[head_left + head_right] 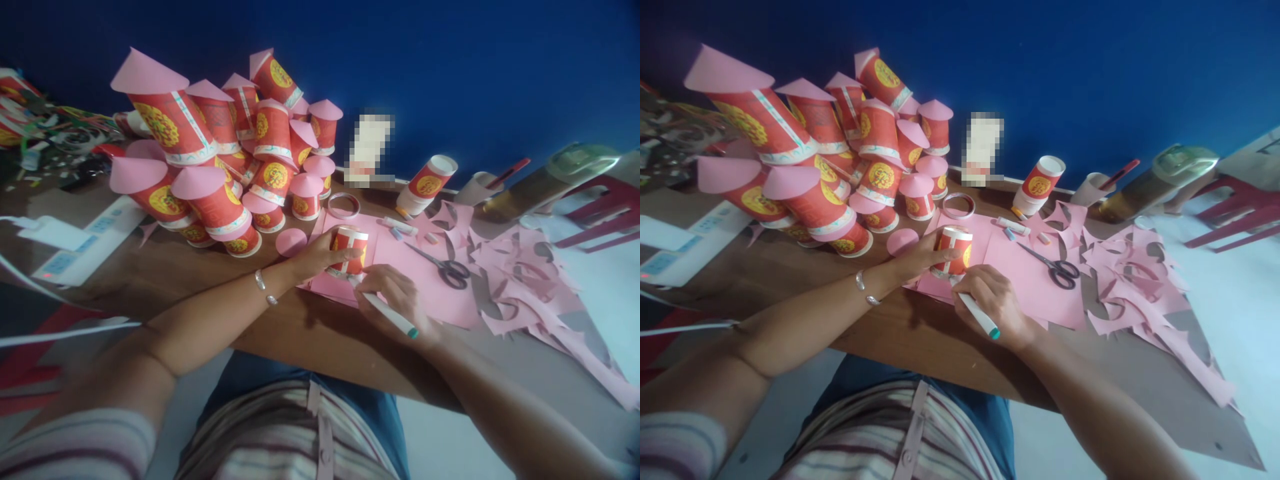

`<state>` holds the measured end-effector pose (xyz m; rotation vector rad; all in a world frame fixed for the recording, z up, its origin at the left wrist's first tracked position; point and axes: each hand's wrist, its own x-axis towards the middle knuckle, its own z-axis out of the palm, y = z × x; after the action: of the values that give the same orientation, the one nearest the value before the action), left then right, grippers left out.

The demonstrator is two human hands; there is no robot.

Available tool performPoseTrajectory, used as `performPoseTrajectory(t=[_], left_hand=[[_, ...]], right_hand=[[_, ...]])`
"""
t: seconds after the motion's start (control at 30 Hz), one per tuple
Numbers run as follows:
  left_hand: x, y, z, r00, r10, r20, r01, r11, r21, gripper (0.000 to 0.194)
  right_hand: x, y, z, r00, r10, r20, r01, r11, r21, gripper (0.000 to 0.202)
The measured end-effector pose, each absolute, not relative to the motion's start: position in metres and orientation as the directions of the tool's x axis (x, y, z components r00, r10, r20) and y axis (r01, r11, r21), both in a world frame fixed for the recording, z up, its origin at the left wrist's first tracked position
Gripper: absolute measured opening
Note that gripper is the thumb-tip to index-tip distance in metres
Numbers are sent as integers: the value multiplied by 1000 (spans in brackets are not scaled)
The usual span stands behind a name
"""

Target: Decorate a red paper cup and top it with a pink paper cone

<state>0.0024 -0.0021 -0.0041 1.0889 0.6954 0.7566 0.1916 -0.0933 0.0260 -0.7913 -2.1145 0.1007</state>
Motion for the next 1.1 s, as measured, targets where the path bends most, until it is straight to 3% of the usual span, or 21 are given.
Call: performPoseTrajectory(t=[0.47,0.7,1.1], left_hand=[[2,-2,-8,553,823,-128,-181,269,946,79],[2,-1,-4,540,829,-141,-219,301,928,79],[1,-4,7,545,824,-155,-319,375,871,71]], right_hand=[[191,-92,25,-409,548,730,475,811,-342,22],[195,-94,24,-305,603,737,488,764,-423,19],[192,-94,24,-372,615,695,415,780,-468,19]])
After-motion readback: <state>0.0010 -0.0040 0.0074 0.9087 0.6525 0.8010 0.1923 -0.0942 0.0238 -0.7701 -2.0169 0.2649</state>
